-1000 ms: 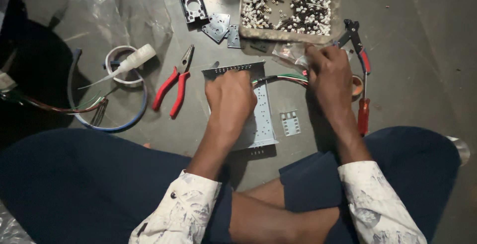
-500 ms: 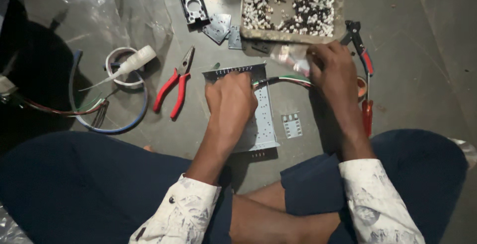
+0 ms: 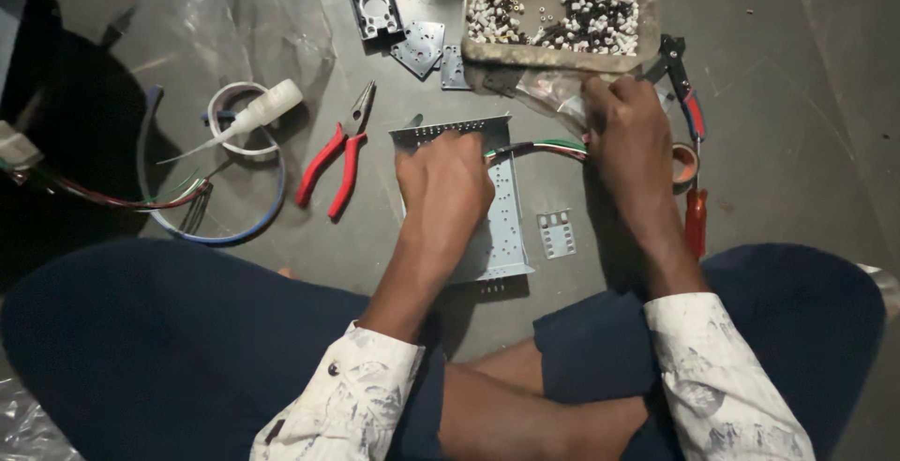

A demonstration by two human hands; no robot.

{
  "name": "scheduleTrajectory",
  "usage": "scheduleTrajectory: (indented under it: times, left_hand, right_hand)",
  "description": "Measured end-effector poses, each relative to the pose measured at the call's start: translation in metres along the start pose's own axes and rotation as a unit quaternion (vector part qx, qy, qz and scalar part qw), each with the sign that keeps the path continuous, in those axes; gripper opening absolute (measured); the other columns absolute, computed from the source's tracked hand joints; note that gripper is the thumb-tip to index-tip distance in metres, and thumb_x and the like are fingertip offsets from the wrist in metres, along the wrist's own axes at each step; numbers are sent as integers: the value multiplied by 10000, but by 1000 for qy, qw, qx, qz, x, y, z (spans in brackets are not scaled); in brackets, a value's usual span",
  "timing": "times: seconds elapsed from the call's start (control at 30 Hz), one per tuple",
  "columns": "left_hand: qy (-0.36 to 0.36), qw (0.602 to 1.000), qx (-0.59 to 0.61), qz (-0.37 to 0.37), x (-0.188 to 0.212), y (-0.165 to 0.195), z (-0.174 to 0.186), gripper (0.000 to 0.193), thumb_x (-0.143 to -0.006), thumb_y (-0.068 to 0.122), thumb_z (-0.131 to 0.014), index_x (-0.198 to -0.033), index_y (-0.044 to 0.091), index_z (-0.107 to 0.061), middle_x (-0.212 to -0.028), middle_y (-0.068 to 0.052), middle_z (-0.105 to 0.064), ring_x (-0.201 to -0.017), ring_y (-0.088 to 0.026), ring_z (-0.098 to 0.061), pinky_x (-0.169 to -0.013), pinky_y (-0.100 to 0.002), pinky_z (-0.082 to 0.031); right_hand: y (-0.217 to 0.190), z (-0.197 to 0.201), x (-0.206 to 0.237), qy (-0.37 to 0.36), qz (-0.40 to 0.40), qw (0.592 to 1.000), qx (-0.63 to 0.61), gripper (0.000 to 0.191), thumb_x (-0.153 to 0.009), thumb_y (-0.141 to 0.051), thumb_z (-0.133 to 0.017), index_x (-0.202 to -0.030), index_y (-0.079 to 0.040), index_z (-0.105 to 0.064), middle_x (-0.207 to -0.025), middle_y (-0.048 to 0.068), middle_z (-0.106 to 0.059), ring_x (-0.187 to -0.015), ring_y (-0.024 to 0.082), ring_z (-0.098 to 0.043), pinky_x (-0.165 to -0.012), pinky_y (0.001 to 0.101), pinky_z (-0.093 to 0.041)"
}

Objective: The person sits on the floor and wires a metal electrical box. They insert and secure colored wires into terminal blocks, use pliers to strip and cut wires, and apply electrical tape to insulate connections.

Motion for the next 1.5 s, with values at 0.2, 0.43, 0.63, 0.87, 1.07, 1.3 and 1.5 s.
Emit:
scheduleTrajectory:
  times: [0.2, 0.43, 0.63, 0.87, 1.07, 1.3, 1.5]
  left_hand:
    - [-34, 999, 6, 20, -4, -4, -3, 82, -787, 91, -658, -791, 101, -740, -806, -129, -742, -721, -345, -736, -658, -535, -515]
    - [-35, 999, -4, 19, -4, -5, -5, 90, -793, 101, -653, -791, 104, -743, -806, -143, -742, -722, -358, -735, -669, -550, -512]
    - [-41, 999, -13, 21, -2, -4, -4, 89, -796, 92, -648, -770, 103, -733, -795, -142, -738, -718, -351, -735, -657, -543, -514]
    - [-34, 999, -5, 10, -1, -2, -1, 85, -805, 151, -679, -781, 94, -738, -766, -148, -727, -680, -358, -726, -647, -533, -521]
    - [-30, 999, -14, 12, 0, -2, -1, 97, -802, 110, -649, -804, 97, -745, -780, -141, -733, -693, -355, -732, -648, -543, -520]
    - [-37, 998, -41, 12, -1, -2, -1, 89, -814, 110, -651, -816, 105, -740, -796, -130, -736, -698, -341, -736, -651, -532, -521]
    - [-31, 999, -8, 11, 0, -1, 1, 75, -798, 136, -680, -817, 96, -740, -786, -133, -735, -697, -346, -734, -654, -544, -513]
  right_hand:
    - [16, -8, -7, 6, -11, 999, -30, 217, -883, -40, -767, -1088, -66, -702, -1033, 157, -685, -990, 379, -647, -875, 485, -519]
    - [12, -12, -4, 13, 55, 998, 3, 421, -756, -52, -755, -1153, -12, -619, -1060, 185, -636, -1027, 423, -614, -886, 504, -504]
    - [15, -10, -9, -28, -1, 999, -26, 252, -857, -37, -775, -1073, -44, -646, -1004, 181, -647, -946, 407, -623, -808, 509, -494]
    - [12, -2, -9, -38, -24, 994, -100, 261, -906, -49, -769, -1161, -83, -721, -1099, 169, -667, -983, 360, -681, -862, 440, -543]
    - [10, -8, -11, -53, 22, 996, -75, 359, -810, -17, -736, -1156, -4, -640, -1122, 230, -592, -1034, 412, -621, -887, 472, -525]
    - [2, -15, -5, -13, 63, 998, -12, 185, -950, 50, -598, -1122, 51, -529, -1131, 257, -542, -1051, 441, -555, -926, 512, -485]
    - [7, -16, -4, -25, 6, 999, -46, 153, -1012, 40, -609, -1149, 30, -543, -1099, 240, -587, -1054, 441, -580, -931, 523, -469]
Point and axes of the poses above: each hand's wrist, its own x-axis away from the middle knuckle, its own z-axis out of the back of the hand, y = z × x, the point moved 5 cm from there along -x, towards the middle knuckle
